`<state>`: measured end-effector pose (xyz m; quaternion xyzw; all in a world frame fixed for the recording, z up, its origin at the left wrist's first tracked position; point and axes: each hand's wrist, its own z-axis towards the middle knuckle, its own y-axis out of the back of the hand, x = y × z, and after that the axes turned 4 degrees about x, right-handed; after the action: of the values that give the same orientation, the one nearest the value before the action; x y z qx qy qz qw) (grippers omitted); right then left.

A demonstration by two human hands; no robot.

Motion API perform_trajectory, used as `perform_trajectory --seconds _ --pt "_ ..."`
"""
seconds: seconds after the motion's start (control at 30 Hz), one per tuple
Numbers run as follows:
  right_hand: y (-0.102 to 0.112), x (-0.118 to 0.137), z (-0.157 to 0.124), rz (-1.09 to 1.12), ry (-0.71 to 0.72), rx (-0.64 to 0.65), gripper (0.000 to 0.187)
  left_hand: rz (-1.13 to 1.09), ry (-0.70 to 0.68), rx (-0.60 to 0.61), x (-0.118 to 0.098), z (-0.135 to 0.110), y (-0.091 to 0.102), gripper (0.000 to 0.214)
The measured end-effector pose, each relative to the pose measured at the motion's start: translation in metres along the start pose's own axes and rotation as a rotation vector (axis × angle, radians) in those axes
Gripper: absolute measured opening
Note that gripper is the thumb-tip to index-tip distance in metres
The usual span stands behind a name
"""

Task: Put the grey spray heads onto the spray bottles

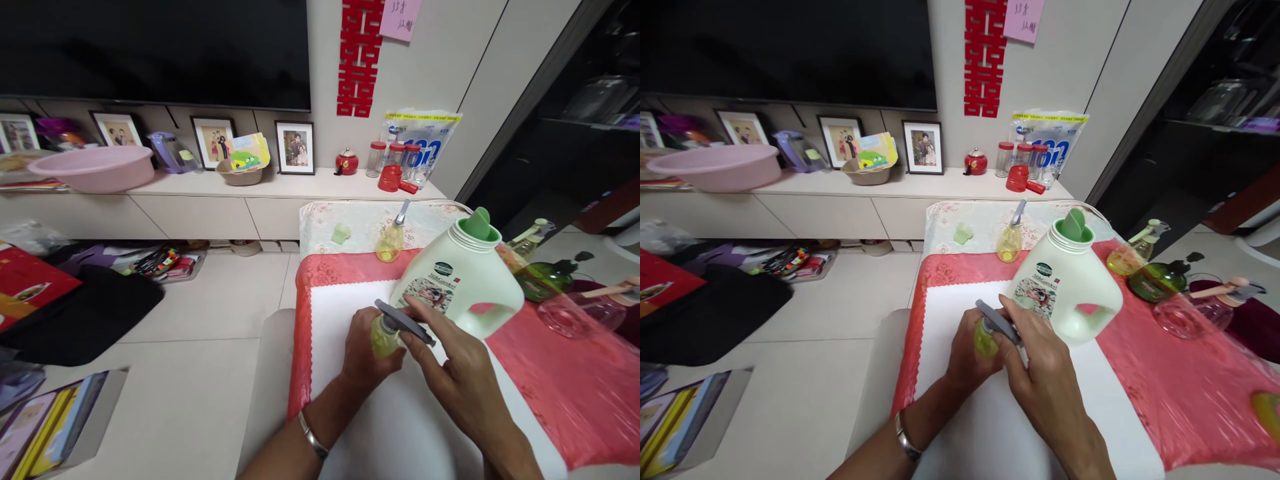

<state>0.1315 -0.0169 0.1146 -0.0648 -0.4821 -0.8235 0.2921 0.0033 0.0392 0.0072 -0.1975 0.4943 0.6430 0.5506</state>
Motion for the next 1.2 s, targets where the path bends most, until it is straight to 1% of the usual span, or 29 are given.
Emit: perform_trajectory --seconds 0.1,0.2,0.27,0.33,0.4,0.43,0.5,0.53,0.6,0.63,0.7,0.8,0.87,0.93,1.0,1.07,1.2 --pt "-0.003 -0.004 0.005 -0.034 0.067 -0.012 0.031 0.01 -0.001 -0.041 0.006 -0.004 -0.004 0.055" --pt "-0.005 -0.008 0.01 -0.065 0.098 -0.044 0.03 -0.002 -0.044 -0.093 0.011 -0.006 -0.007 0.06" --pt "-0.005 -0.005 0.011 -0.14 0.082 -0.122 0.03 -0.006 -0.086 -0.113 0.013 -0.007 -0.008 0.064" --pt "-0.004 0.001 0.01 -0.212 0.04 -0.236 0.029 -0.008 -0.114 -0.116 0.015 -0.008 -0.008 0.063" --pt "-0.006 0.008 0.005 -0.237 0.013 -0.343 0.023 -0.013 -0.113 -0.114 0.015 -0.008 -0.009 0.059" --pt "-0.008 0.011 0.001 -0.225 0.012 -0.369 0.018 -0.017 -0.107 -0.111 0.015 -0.008 -0.009 0.057" --pt "-0.016 0.014 -0.008 -0.187 0.024 -0.347 0.009 -0.019 -0.086 -0.105 0.013 -0.007 -0.008 0.052" --pt "-0.021 0.013 -0.012 -0.174 0.022 -0.308 0.009 -0.02 -0.078 -0.098 0.012 -0.007 -0.008 0.048" --pt "-0.035 0.009 -0.019 -0.187 -0.009 -0.245 0.017 -0.023 -0.073 -0.078 0.01 -0.005 -0.006 0.041" --pt "-0.042 0.006 -0.021 -0.203 -0.033 -0.235 0.021 -0.021 -0.075 -0.072 0.009 -0.005 -0.006 0.039" --pt "-0.055 -0.001 -0.023 -0.211 -0.078 -0.242 0.028 -0.009 -0.086 -0.059 0.009 -0.004 -0.005 0.037" --pt "-0.068 -0.008 -0.021 -0.178 -0.122 -0.266 0.031 0.037 -0.084 -0.021 0.008 -0.003 -0.004 0.033" --pt "-0.07 -0.009 -0.018 -0.136 -0.138 -0.282 0.03 0.049 -0.076 -0.006 0.007 -0.003 -0.004 0.03" --pt "-0.069 -0.009 -0.016 -0.085 -0.143 -0.283 0.025 0.045 -0.07 -0.024 0.005 -0.003 -0.003 0.032" --pt "-0.066 -0.008 -0.014 -0.033 -0.137 -0.261 0.02 0.036 -0.062 -0.028 0.003 -0.002 -0.002 0.032" --pt "-0.062 -0.007 -0.012 0.01 -0.129 -0.233 0.018 0.032 -0.035 -0.001 0.002 -0.002 -0.002 0.032" --pt "-0.057 -0.005 -0.008 0.058 -0.124 -0.204 0.023 0.003 0.027 0.04 0.002 -0.001 -0.002 0.037"
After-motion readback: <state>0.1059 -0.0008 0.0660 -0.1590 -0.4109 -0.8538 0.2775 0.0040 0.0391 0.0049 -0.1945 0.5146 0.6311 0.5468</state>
